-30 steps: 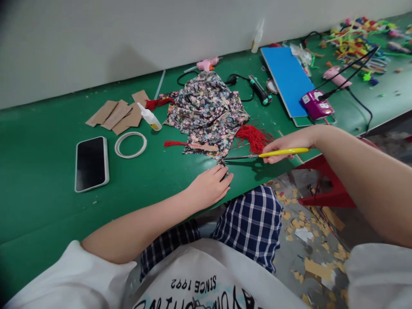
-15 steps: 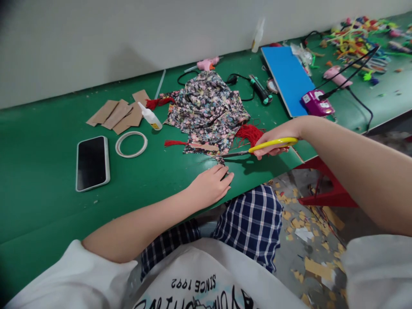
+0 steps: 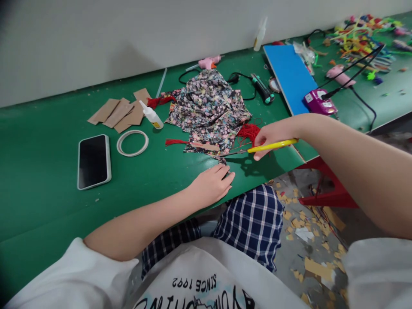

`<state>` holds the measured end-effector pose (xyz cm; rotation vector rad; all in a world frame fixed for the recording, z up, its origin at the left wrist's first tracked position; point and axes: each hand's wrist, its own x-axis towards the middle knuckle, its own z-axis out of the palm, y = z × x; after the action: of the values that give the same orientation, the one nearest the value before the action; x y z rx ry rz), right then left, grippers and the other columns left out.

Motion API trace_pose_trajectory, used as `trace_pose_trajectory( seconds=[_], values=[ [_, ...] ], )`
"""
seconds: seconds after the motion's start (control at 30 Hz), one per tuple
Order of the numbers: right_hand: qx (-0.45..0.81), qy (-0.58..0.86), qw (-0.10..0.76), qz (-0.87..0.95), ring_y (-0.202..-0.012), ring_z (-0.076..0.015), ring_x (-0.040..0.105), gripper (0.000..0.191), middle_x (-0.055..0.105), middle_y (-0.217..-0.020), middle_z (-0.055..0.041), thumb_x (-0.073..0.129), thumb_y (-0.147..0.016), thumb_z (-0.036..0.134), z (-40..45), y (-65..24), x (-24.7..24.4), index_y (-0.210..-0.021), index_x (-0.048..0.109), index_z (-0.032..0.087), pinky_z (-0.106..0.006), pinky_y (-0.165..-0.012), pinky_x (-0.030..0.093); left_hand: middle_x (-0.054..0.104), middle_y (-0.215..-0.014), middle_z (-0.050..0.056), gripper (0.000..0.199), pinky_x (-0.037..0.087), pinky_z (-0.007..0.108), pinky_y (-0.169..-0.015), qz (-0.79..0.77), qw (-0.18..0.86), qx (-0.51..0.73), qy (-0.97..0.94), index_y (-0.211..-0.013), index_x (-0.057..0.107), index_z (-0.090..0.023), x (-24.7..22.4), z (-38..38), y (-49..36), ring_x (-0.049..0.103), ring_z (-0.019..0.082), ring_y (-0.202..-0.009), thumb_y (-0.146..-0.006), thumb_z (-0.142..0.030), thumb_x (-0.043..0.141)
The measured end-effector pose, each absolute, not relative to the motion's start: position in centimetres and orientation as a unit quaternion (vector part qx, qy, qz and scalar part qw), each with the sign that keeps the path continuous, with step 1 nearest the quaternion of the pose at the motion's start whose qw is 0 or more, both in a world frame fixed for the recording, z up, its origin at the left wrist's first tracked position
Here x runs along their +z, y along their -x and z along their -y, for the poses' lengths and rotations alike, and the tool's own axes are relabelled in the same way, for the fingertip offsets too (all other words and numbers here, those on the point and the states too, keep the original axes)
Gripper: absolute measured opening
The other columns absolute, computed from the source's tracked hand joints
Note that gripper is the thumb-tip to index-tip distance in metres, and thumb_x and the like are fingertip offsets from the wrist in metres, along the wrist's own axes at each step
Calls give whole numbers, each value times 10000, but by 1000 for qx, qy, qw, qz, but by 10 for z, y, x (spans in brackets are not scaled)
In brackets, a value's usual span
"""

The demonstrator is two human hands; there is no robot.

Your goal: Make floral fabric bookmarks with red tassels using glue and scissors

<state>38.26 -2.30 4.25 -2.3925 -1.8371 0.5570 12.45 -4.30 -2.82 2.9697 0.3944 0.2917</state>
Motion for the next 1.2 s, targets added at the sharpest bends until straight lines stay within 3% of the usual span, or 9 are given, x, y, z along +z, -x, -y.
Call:
trace_pose_trajectory(
  seconds=[0.17,0.27,0.33,0.53,0.77,0.83,1.03,1.1,1.2],
  values=[
    [176,746,-65,639,-791,-149,580,546,637,-847,-73,416,-812,626,22,-363,60,-727,615,124,-279,-660,346,566,-1096,169,342,462,353,-837,-128,63,95,-985,-1155,510,-66,-29,43,-125,495,262,-1079,-891,-269,432],
    [229,665,-318,636,-710,-197,595,528,630,-714,-61,616,-630,669,9,-349,80,-716,641,148,-312,-620,344,566,-1085,169,313,462,350,-840,-126,57,94,-986,-1152,508,-62,-30,42,-125,490,257,-1080,-897,-218,414],
    [169,640,-397,636,-711,-236,600,510,627,-705,-64,632,-629,663,5,-337,92,-788,648,179,-339,-615,354,569,-1069,162,280,473,336,-815,-127,57,80,-987,-1133,515,-66,-28,41,-126,493,245,-1062,-897,-157,395],
    [11,605,-436,666,-745,-293,639,367,586,-623,-72,634,-745,514,23,-310,105,-761,588,150,-337,-611,377,575,-917,101,183,489,280,-719,-119,80,36,-989,-949,583,-102,-19,36,-124,511,208,-933,-893,-126,411],
    [89,682,-328,647,-619,-258,603,491,607,-623,-92,591,-657,674,40,-348,89,-812,627,210,-320,-542,335,609,-941,82,279,488,301,-786,-114,175,174,-962,-1016,614,-143,-23,27,-122,535,174,-917,-889,-79,374],
    [186,684,-268,652,-586,-208,573,530,616,-642,-65,570,-624,724,47,-369,84,-791,637,226,-303,-535,331,632,-954,61,306,484,294,-818,-133,238,231,-934,-1014,631,-168,-19,21,-122,559,153,-911,-866,-51,390],
    [491,659,-109,560,-557,-128,505,381,564,-649,-11,589,-715,585,87,-409,58,-711,612,205,-254,-484,344,669,-882,44,253,513,282,-782,-267,492,301,-772,-985,640,-145,2,-2,-119,627,128,-813,-787,-64,507],
    [525,687,25,502,-489,-107,457,339,529,-612,11,659,-671,534,102,-396,46,-707,572,208,-247,-438,344,664,-862,46,306,521,281,-749,-288,564,295,-716,-1056,598,-134,6,-8,-118,632,124,-779,-763,-73,535],
    [488,687,323,430,-457,-88,463,352,608,-736,10,711,-635,465,111,-346,26,-794,502,232,-264,-459,412,639,-799,25,384,516,268,-705,-288,636,277,-660,-1107,551,-129,10,-9,-118,613,105,-710,-727,-85,585]
  ],
)
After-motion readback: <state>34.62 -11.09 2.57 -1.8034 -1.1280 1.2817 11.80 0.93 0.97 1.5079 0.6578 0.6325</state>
